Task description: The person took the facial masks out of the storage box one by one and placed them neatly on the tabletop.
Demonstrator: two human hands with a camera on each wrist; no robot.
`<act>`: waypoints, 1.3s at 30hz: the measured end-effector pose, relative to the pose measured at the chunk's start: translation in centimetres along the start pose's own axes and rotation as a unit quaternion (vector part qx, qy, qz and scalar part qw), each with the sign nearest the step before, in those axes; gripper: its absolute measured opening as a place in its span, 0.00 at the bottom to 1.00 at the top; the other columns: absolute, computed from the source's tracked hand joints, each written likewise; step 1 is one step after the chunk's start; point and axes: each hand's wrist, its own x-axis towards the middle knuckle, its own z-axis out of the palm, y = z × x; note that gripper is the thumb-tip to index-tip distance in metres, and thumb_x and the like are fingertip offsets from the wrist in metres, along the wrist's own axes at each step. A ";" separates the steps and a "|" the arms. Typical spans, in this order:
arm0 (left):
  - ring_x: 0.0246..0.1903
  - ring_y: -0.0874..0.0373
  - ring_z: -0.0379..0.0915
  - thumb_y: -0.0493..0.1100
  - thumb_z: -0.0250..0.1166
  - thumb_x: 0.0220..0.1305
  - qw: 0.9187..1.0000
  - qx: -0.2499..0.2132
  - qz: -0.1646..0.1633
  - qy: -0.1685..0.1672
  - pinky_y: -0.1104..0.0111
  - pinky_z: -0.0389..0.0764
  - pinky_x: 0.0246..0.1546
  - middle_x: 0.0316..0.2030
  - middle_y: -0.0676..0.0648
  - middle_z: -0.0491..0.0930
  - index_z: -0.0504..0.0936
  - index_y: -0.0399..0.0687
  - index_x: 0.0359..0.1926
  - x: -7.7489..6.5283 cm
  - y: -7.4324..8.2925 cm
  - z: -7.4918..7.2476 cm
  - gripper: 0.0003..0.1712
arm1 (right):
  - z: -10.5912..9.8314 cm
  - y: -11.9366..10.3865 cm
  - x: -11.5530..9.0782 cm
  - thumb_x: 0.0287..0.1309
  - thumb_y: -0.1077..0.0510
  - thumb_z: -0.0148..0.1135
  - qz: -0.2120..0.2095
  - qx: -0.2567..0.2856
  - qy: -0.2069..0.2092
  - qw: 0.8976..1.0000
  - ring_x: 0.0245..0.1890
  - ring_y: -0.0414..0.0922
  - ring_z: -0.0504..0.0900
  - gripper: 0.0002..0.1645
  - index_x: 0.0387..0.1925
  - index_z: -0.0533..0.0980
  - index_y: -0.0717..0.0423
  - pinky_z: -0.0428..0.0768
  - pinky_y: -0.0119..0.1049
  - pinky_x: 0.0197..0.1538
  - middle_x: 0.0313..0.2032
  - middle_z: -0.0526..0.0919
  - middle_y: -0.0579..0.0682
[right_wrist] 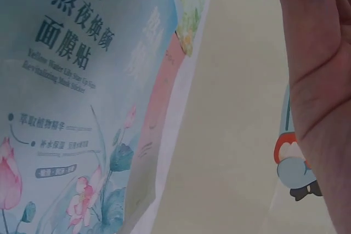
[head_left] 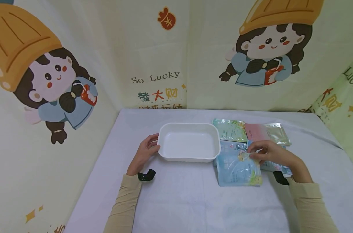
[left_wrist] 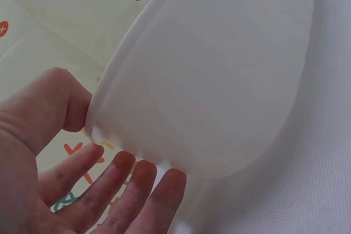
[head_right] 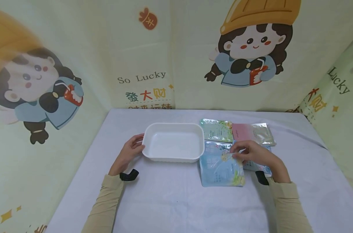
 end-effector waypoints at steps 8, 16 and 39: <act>0.62 0.48 0.71 0.41 0.66 0.64 1.000 0.009 -0.003 0.003 0.64 0.80 0.55 0.64 0.44 0.70 0.68 0.51 0.69 0.1 -0.1 0.0 0.33 | 0.4 0.8 0.1 0.63 0.65 0.63 0.005 0.026 -0.033 0.999 0.30 0.42 0.84 0.06 0.42 0.80 0.60 0.86 0.41 0.30 0.36 0.85 0.54; 0.62 0.47 0.70 0.41 0.66 0.65 1.000 0.006 0.006 -0.002 0.67 0.80 0.53 0.64 0.43 0.70 0.68 0.50 0.69 0.0 -0.3 -0.1 0.33 | 1.0 1.2 0.4 0.63 0.64 0.63 -0.019 0.015 -0.061 0.998 0.28 0.43 0.82 0.04 0.40 0.80 0.57 0.84 0.39 0.28 0.33 0.84 0.54; 0.62 0.49 0.71 0.41 0.65 0.65 1.000 0.006 0.005 0.006 0.63 0.79 0.56 0.64 0.45 0.71 0.68 0.52 0.68 -0.2 -0.1 0.2 0.31 | 2.2 1.5 0.9 0.59 0.59 0.69 0.037 -0.017 -0.094 0.995 0.23 0.38 0.80 0.05 0.36 0.85 0.55 0.83 0.36 0.25 0.29 0.87 0.48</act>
